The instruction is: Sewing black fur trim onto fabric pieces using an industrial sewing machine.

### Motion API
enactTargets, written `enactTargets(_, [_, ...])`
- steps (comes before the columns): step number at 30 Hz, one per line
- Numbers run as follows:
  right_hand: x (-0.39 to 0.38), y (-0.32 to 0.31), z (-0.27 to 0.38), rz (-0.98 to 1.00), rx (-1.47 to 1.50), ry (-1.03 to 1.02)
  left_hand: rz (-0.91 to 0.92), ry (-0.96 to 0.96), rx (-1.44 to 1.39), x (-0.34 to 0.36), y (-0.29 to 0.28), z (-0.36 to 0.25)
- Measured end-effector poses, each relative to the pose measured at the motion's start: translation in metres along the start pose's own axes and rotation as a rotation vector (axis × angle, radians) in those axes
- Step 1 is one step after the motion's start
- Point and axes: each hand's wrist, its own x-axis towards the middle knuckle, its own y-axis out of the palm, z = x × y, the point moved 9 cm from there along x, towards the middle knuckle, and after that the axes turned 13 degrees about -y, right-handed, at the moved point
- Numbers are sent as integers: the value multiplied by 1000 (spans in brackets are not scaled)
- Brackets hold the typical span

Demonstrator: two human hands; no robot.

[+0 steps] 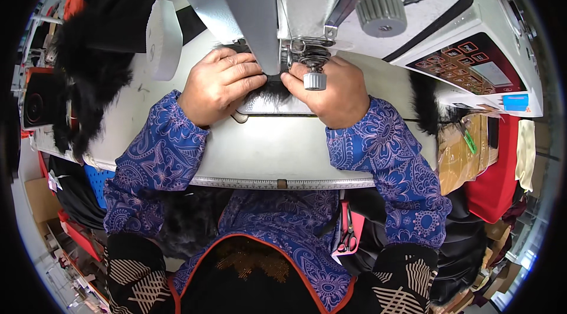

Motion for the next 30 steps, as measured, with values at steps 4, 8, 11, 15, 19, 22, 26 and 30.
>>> enactTargets(4, [-10,7,-30,-127,210,337,-37,-32,19,7,0,9])
enactTargets(8, [-13,13,-37,-114,191,342,-22,-38,20,13,1,13])
enactTargets(11, [-17,17,-40,-91,201,373,39,-63,-7,14,4,15])
enactTargets(15, [-16,15,-40,-136,189,370,52,-102,-15,14,4,19])
enactTargets(19, [-18,18,-43,-108,208,420,46,-109,-69,14,4,21])
enactTargets(22, [-17,17,-42,-132,221,411,49,-99,-80,14,5,22])
enactTargets(26, [-18,17,-42,-132,233,412,68,-101,-97,14,6,22])
enactTargets(30, [-18,16,-42,-145,223,392,77,-102,-85,16,7,23])
